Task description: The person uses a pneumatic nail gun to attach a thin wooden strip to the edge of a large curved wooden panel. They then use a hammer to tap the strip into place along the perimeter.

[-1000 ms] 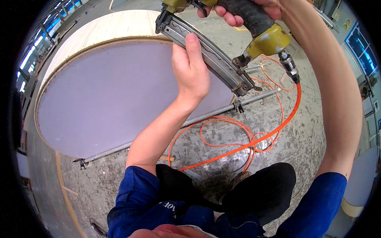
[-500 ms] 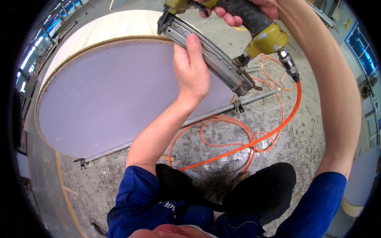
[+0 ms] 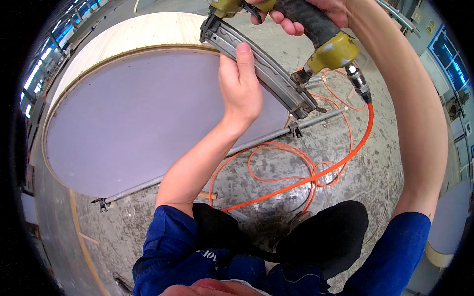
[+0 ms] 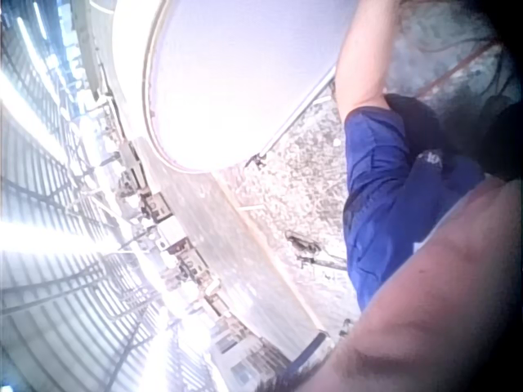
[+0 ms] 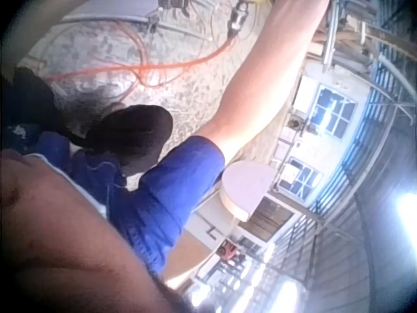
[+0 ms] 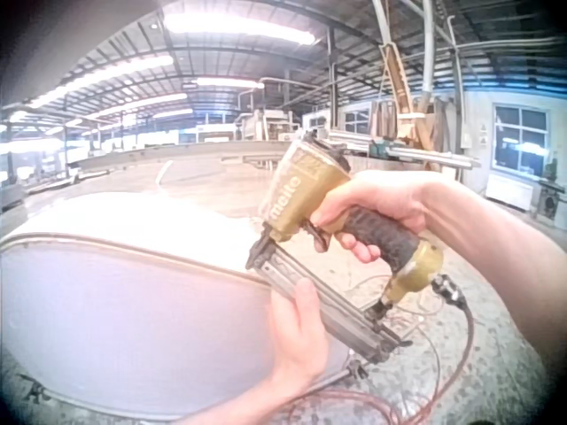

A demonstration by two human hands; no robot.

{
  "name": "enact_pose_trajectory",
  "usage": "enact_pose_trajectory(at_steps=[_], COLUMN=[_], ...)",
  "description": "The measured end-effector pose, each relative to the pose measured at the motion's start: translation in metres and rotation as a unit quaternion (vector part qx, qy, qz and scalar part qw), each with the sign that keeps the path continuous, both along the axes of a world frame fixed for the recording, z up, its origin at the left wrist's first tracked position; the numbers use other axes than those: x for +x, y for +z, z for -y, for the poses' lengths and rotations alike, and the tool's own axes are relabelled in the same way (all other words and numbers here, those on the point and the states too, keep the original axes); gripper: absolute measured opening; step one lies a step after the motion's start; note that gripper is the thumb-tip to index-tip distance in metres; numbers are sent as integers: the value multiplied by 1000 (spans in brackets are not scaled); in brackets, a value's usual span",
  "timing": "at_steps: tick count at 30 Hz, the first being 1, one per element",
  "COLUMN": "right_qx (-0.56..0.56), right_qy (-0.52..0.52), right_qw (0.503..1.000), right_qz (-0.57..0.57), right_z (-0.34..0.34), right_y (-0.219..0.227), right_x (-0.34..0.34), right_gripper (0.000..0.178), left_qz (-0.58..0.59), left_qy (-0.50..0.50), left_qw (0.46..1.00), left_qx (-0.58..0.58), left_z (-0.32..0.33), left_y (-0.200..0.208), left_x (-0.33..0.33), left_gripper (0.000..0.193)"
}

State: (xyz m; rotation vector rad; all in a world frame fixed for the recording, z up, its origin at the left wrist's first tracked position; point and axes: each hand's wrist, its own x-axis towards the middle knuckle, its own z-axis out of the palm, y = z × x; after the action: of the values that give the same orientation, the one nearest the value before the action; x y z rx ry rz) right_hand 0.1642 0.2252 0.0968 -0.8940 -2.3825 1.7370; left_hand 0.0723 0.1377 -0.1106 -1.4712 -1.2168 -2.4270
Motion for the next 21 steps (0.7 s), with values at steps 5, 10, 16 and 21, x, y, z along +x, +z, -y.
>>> enact_pose_trajectory(at_steps=[5, 10, 16, 21], right_qx=[-8, -5, -31, -25], right_qy=[-28, -37, -34, -28], right_qw=[999, 999, 999, 999], right_qz=[13, -12, -5, 2], right_z=[0, -1, -4, -9], right_y=[1, -2, -6, -10], right_x=[-1, 5, 11, 13], right_gripper=[27, 26, 26, 27], left_qz=[-5, -6, -16, 1], left_qy=[6, -32, -21, -5], left_qw=[1000, 999, 1000, 1000], left_qx=[0, -4, 5, -5], left_z=[-1, -1, -7, -11], left_y=[0, 0, -6, -10], left_x=[0, 0, 2, 5], left_gripper=[35, 34, 34, 35])
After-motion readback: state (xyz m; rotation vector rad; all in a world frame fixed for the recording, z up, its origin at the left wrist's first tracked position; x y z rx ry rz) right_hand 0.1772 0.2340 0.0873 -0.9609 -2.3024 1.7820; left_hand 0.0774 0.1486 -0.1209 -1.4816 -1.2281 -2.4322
